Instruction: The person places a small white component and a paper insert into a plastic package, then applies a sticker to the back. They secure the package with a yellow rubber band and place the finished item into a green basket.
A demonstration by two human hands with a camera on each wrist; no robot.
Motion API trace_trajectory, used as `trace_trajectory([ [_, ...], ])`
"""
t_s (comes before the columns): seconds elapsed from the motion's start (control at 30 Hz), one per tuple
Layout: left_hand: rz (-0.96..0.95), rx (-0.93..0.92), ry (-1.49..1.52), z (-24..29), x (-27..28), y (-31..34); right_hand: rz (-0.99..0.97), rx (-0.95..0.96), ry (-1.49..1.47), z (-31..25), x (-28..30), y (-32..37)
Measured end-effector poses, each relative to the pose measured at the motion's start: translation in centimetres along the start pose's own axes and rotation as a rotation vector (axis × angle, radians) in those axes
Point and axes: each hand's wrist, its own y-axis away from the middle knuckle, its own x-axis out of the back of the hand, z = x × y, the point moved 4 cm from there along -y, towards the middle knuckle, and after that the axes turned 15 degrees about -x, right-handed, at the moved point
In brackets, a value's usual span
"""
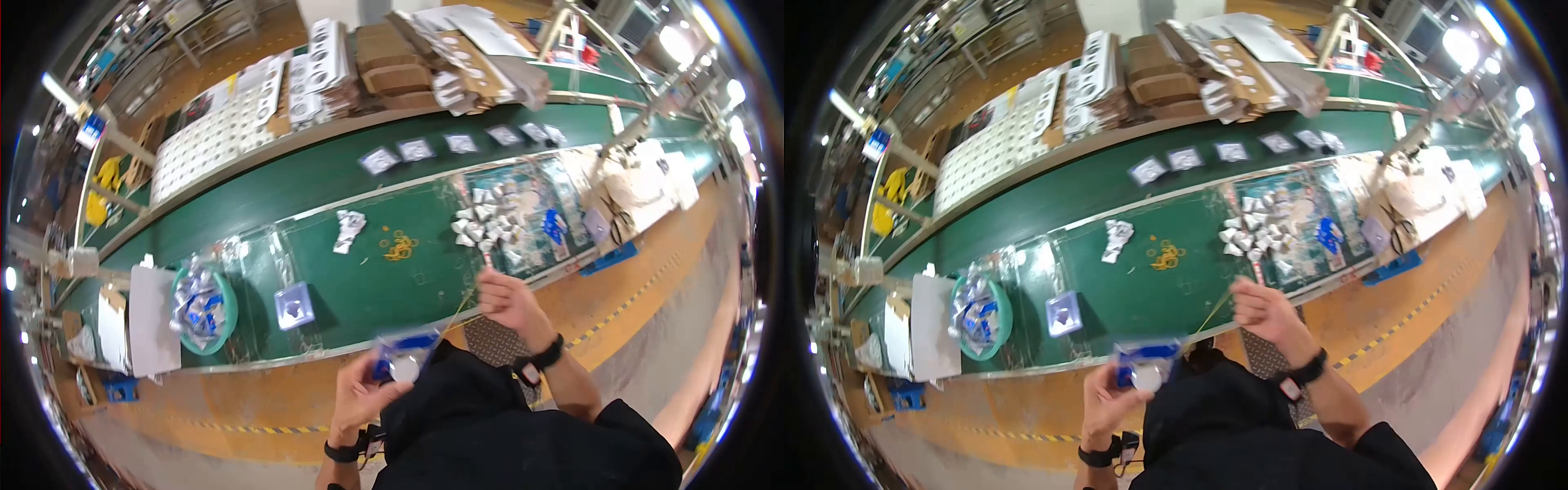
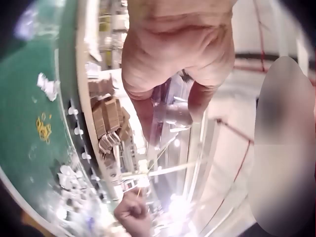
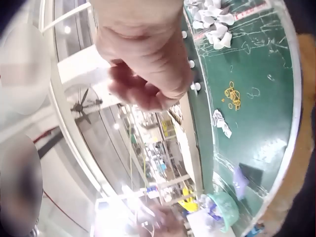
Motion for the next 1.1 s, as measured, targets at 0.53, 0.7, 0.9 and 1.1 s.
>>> trace_trajectory([
  [0.53,0.174,0.001,0.452,-3.3,2.8,2.3,0.314,0.315,1.237,6.5,-12.2,-1.9],
  [0.7,0.281,-0.078,0.503,-3.3,3.7,1.7,0.247,0.211,1.077,10.2,-9.5,-8.2],
  [0.9,0.489,-0.176,0.471,-2.9,11.1,1.2,0.326,0.059,1.056,15.7,-14.0,-14.0],
  [1.1,0.562,-0.078,0.233,-1.4,21.0,0.8,0.314,0.014,0.969,18.1,-16.9,-24.3],
])
